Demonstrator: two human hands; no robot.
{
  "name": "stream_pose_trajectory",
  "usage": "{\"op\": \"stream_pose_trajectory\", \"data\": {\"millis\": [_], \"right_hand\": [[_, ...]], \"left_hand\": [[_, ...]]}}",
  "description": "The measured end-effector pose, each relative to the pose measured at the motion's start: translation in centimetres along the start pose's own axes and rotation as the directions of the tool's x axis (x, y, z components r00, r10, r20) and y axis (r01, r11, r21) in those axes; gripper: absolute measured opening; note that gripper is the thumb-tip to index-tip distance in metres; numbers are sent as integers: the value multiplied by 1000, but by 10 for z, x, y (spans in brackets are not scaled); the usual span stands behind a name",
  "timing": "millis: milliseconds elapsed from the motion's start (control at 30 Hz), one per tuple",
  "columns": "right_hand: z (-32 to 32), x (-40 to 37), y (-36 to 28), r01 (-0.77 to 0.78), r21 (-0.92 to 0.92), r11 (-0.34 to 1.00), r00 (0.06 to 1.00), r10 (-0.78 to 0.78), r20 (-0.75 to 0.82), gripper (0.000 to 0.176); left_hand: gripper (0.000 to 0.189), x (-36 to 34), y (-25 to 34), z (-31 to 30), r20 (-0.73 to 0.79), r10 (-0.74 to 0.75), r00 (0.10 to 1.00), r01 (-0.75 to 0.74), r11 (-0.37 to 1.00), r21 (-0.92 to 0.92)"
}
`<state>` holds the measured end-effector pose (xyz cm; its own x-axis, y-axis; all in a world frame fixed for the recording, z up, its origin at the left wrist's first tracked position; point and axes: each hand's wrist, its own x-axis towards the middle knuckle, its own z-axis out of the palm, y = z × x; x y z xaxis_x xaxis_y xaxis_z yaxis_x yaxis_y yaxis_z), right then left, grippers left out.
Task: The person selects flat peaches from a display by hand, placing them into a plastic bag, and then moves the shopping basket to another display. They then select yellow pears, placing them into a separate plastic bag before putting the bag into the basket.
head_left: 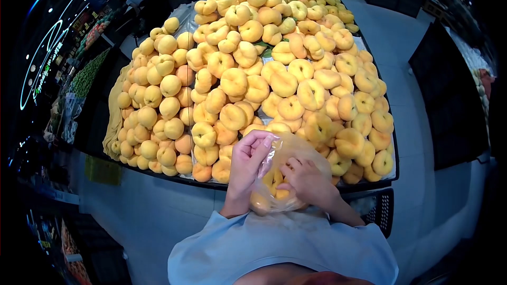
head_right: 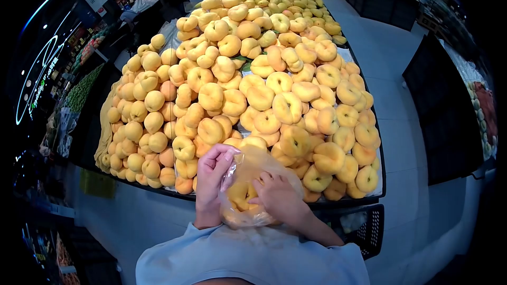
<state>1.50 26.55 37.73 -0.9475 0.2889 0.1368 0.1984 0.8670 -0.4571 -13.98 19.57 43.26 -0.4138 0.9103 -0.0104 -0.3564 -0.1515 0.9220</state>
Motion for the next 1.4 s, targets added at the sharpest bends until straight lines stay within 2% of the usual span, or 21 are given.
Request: {"op": "stream_pose_trajectory", "data": {"millis": [67,100,167,200,300,367,400,467,567,600,667,700,767,900,1000,1067,1100,1200,1300,1333,1400], "right_hand": [[-1,-3,1,-165,103,981,976,148,162,45],[-1,-6,0,-167,101,981,976,150,157,45],[1,-13,-2,-91,196,976,995,98,-28,48],[-3,-18,-4,-90,195,977,995,98,-31,48],[-14,-29,-2,-82,146,986,997,79,27,47],[-16,-32,3,-280,196,940,947,237,216,43],[-17,-35,4,-280,194,940,947,238,215,43],[-19,-41,5,-153,54,987,988,151,40,39],[-23,-36,13,-96,7,995,995,96,-35,38],[-27,-33,12,-98,6,995,995,98,-36,38],[-36,-26,8,-175,-12,984,977,176,122,42],[-35,-27,8,-176,-15,984,977,177,119,42],[-26,-29,11,-86,9,996,994,87,-67,27],[-28,-23,18,26,-22,999,999,-27,-25,30],[-38,-15,14,27,116,993,1000,-26,-8,32],[-29,-18,18,-11,-82,997,984,26,176,30],[-32,-16,14,-12,-81,997,984,27,175,30],[-38,-14,4,-57,-82,995,979,72,191,25],[-33,-20,4,47,-188,981,993,-25,118,22],[-34,-18,-1,8,-286,958,974,58,219,22],[-35,-17,-4,-20,-384,923,939,149,309,22]], "left_hand": [[14,2,0,-3,-67,11,998,-14,999,-48],[14,2,0,-3,-62,12,998,-15,999,-47],[15,2,2,-4,-86,17,996,-20,999,-42],[15,2,2,-4,-84,18,996,-22,999,-41],[15,2,2,-5,-91,8,996,-11,999,-39],[15,3,-2,-9,27,19,999,-18,998,-56],[15,2,-2,-8,29,20,999,-19,998,-57],[16,0,-2,-5,87,-58,995,53,997,58],[21,-2,-5,-6,249,-73,966,53,995,84],[26,-3,-4,-6,253,-108,962,72,987,146],[27,-5,-2,-6,275,-103,956,60,985,161],[28,-5,0,-6,294,-100,951,49,983,177],[29,-6,4,-6,305,-115,945,67,985,161],[34,-6,7,-6,314,-87,945,36,986,163],[35,-5,6,-13,402,8,916,-78,984,159],[33,-3,9,-17,488,-48,872,-91,962,257],[31,-2,11,-18,560,-114,820,-111,929,352],[27,0,4,-23,591,-102,800,-230,857,460],[15,2,-4,-14,490,26,872,-292,830,475],[15,2,-4,-13,491,24,871,-291,830,475],[7,1,-3,-10,349,-105,931,-24,937,348]]}}
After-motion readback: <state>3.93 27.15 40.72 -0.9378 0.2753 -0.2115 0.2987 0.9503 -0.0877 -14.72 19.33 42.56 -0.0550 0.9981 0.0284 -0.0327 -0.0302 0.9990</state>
